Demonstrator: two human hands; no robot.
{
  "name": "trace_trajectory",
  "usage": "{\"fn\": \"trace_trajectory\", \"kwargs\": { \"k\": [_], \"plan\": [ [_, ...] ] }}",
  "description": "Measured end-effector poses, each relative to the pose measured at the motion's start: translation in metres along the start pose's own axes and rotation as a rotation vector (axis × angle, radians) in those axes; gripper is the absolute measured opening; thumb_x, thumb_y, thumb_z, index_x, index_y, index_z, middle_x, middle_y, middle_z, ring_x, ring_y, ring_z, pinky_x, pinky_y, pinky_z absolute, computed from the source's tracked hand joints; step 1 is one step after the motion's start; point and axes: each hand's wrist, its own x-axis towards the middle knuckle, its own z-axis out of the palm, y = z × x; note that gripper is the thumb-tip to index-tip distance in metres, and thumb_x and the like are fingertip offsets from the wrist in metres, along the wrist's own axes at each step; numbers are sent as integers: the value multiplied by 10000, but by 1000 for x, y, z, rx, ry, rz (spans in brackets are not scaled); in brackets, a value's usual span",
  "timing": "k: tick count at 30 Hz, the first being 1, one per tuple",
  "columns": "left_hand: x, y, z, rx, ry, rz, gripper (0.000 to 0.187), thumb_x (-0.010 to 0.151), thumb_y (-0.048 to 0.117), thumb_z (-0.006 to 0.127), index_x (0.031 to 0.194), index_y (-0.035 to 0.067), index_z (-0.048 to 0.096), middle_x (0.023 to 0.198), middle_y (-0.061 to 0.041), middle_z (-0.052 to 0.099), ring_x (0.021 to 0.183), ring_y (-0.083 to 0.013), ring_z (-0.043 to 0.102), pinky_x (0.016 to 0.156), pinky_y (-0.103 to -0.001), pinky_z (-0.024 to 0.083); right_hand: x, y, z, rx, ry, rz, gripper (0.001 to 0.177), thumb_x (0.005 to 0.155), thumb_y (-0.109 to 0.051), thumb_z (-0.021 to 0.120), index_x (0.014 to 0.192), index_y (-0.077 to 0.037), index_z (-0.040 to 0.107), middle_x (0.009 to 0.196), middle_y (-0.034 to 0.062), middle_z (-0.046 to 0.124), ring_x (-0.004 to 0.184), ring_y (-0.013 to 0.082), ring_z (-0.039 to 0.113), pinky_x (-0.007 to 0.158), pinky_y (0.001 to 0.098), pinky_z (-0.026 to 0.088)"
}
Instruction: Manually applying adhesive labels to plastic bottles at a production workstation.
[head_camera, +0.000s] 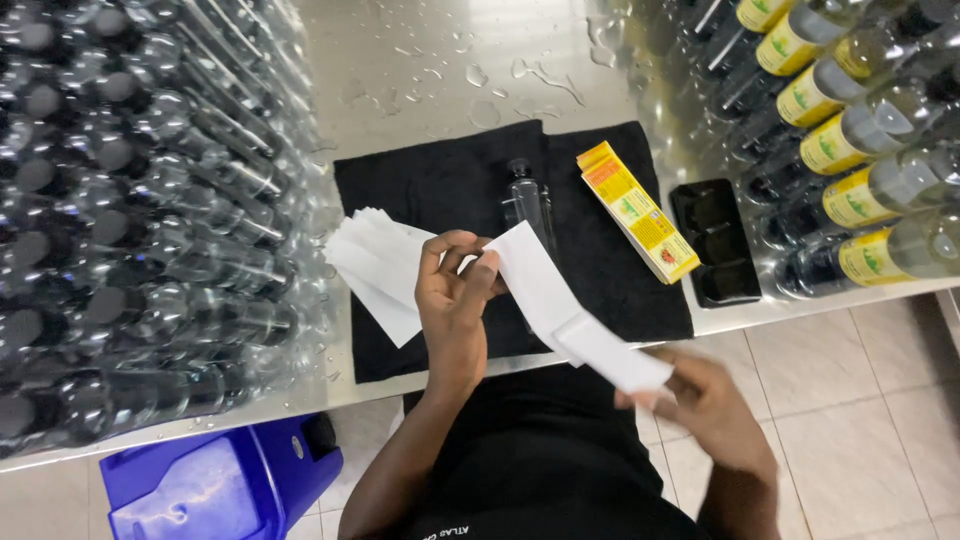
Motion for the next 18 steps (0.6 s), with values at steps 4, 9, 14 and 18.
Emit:
{"fn": "trace_trajectory", "kwargs": {
  "k": [4,9,14,18],
  "plan": [
    [-7,6,8,12,-78,53,305,982,153,774,1243,119,621,1117,-90,730,1070,-168,711,933,-323,599,-3,-42,-6,-107,-306,-444,326,1004,-426,718,917,-131,825,820,-4,848,731,137,800,683,297,630],
    [-30,12,23,34,-279,193,266,1043,125,737,1262,104,588,1153,-168,799,1059,-208,758,950,-324,608,18,-73,15,-95,204,-672,257,1105,-269,639,1130,-28,725,926,83,741,825,152,705,761,260,584],
    [-46,25,27,250,-382,260,259,1071,157,708,1299,104,599,1172,-136,830,1068,-197,798,927,-288,604,19,-110,51,-369,24,-657,216,1004,-221,739,1134,-50,755,1096,90,796,1029,221,768,919,333,596],
    [-44,21,23,268,-399,354,222,1078,124,706,1281,80,625,1195,-144,817,1142,-227,802,1019,-312,637,23,-91,54,-353,32,-610,157,1029,-209,714,1037,-56,749,989,65,791,922,195,757,867,319,577]
  ]
}}
